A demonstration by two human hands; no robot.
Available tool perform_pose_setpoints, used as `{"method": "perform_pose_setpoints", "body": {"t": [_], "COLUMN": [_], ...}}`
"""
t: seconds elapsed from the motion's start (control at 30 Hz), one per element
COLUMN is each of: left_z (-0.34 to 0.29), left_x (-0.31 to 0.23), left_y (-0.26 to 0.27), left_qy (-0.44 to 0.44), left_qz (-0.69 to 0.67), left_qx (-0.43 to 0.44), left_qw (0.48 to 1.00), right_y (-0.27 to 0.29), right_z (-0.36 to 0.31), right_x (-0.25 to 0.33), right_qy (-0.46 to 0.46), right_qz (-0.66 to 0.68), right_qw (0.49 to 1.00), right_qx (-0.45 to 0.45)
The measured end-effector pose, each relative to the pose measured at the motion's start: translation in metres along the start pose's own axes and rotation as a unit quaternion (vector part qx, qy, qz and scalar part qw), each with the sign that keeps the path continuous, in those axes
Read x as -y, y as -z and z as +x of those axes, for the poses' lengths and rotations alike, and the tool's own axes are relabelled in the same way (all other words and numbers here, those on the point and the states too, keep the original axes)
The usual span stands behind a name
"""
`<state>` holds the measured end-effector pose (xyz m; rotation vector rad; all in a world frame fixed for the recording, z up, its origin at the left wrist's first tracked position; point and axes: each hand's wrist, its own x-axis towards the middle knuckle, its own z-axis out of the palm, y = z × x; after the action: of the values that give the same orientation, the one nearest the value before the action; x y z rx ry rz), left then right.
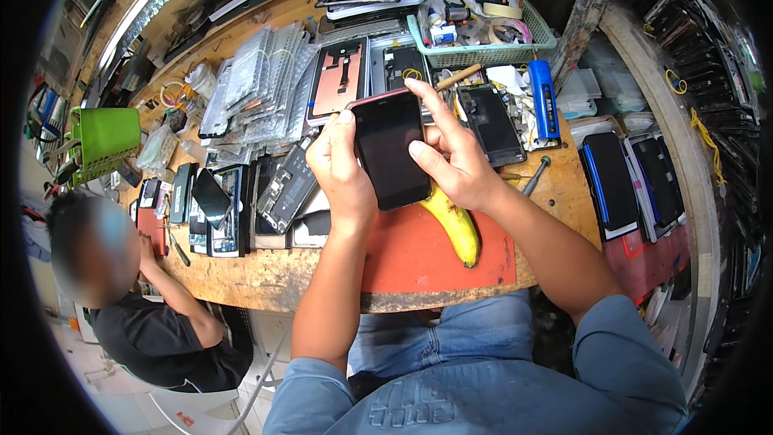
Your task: The person holds a smartphone with a pink case and repeatedly taps and swipes the screen with their right index finger. The screen remains dark throughout the clip, and no tools are used.
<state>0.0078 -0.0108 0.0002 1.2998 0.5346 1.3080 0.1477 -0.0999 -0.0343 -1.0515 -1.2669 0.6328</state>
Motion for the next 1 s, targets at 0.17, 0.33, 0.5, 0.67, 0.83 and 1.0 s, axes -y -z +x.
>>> {"method": "perform_pose_setpoints", "body": {"t": [0.17,0.33,0.5,0.67,0.83,1.0], "left_z": [-0.001,-0.001,0.0,-0.002,0.0,0.0], "left_x": [-0.006,0.002,0.001,-0.004,0.003,0.001], "left_y": [-0.003,0.002,0.002,-0.003,0.001,0.0], "left_qy": [0.015,0.01,0.001,0.018,0.002,0.005], "left_qz": [-0.012,-0.011,0.0,-0.022,-0.012,-0.007], "left_qx": [-0.009,-0.002,-0.002,-0.011,-0.001,-0.006], "left_qw": [1.0,1.0,1.0,1.0,1.0,1.0], "right_y": [-0.003,-0.003,-0.002,-0.003,-0.001,-0.004], "right_z": [0.001,-0.001,0.0,0.0,-0.001,-0.001], "right_x": [0.003,0.003,0.001,0.0,-0.001,0.0], "right_qy": [0.019,0.027,0.031,0.032,0.01,0.044], "right_qz": [0.011,0.005,0.003,0.005,-0.001,0.023], "right_qw": [1.0,1.0,0.999,0.999,1.0,0.999], "right_qx": [-0.002,0.0,0.008,0.001,-0.003,0.002]}}
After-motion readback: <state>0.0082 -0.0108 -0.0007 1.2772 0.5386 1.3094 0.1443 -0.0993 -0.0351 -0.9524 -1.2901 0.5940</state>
